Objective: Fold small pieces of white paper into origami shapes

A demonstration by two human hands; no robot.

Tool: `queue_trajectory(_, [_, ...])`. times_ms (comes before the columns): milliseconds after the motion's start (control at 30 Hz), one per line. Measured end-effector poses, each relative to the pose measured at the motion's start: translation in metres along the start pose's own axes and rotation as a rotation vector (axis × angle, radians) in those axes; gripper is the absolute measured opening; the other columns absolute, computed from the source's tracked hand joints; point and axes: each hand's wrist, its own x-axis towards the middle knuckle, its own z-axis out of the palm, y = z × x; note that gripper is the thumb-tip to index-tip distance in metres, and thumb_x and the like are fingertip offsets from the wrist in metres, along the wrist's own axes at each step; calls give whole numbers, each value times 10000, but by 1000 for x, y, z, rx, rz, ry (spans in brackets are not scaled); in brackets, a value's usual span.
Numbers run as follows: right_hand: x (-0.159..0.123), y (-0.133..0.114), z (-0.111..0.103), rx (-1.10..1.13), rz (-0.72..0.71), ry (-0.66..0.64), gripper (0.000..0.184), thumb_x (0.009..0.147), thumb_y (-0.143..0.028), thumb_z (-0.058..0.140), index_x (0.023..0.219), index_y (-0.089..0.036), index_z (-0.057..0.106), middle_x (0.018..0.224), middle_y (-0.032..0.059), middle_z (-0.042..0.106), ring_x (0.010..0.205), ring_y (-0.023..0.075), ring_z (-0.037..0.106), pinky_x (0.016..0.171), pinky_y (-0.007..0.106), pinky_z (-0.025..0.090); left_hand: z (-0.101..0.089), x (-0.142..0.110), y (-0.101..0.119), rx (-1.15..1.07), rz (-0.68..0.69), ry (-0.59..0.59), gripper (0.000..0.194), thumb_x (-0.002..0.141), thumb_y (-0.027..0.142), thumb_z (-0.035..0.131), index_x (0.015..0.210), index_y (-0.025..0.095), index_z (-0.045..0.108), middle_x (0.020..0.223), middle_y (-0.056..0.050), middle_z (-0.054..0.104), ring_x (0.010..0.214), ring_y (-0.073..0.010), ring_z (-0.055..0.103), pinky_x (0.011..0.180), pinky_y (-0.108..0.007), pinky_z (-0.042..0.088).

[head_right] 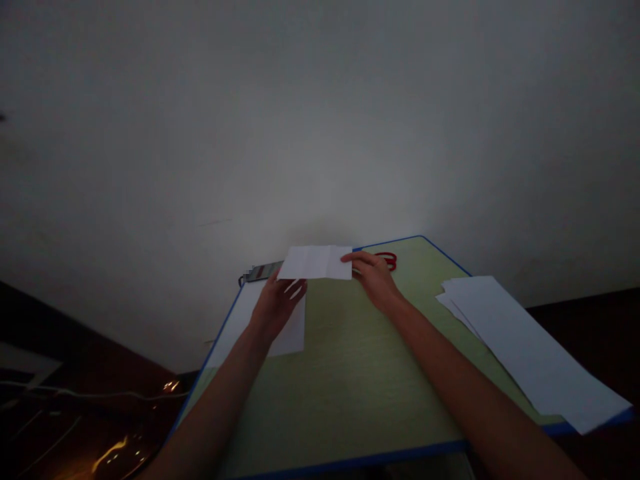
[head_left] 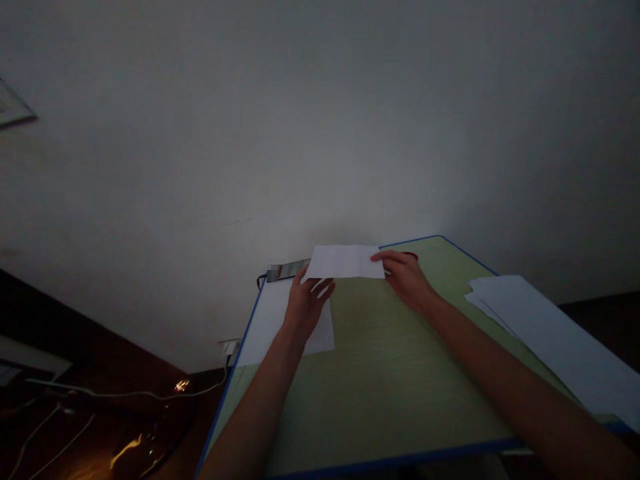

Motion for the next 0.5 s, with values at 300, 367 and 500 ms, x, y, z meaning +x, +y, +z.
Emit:
queue_trajectory(300, [3,8,-5,-257,-37,30,210,699,-355,669,722,-184,791,923,87,762,955,239,647,878,392,508,1,-2,12,-289,-43,-11,125,684,179,694,797,175,640,919,-73,701,910,-240,678,919,-466,542])
queue_trajectory(367, [2,8,-3,-359,-31,29,245,698,-403,699,722,-177,788,888,91,755,920,240,651,873,400,504,2,0,10,-255,-14,33,167,717,240,742,838,177,646,932,-71,701,882,-227,683,863,-425,560])
queue_trajectory(500, [2,9,-2,-508,-30,-64,300,736,-467,676,713,-181,763,880,95,749,897,252,659,863,420,500,2,5,3,-99,105,133,324,673,198,802,949,170,635,978,-77,706,800,-181,688,745,-329,568])
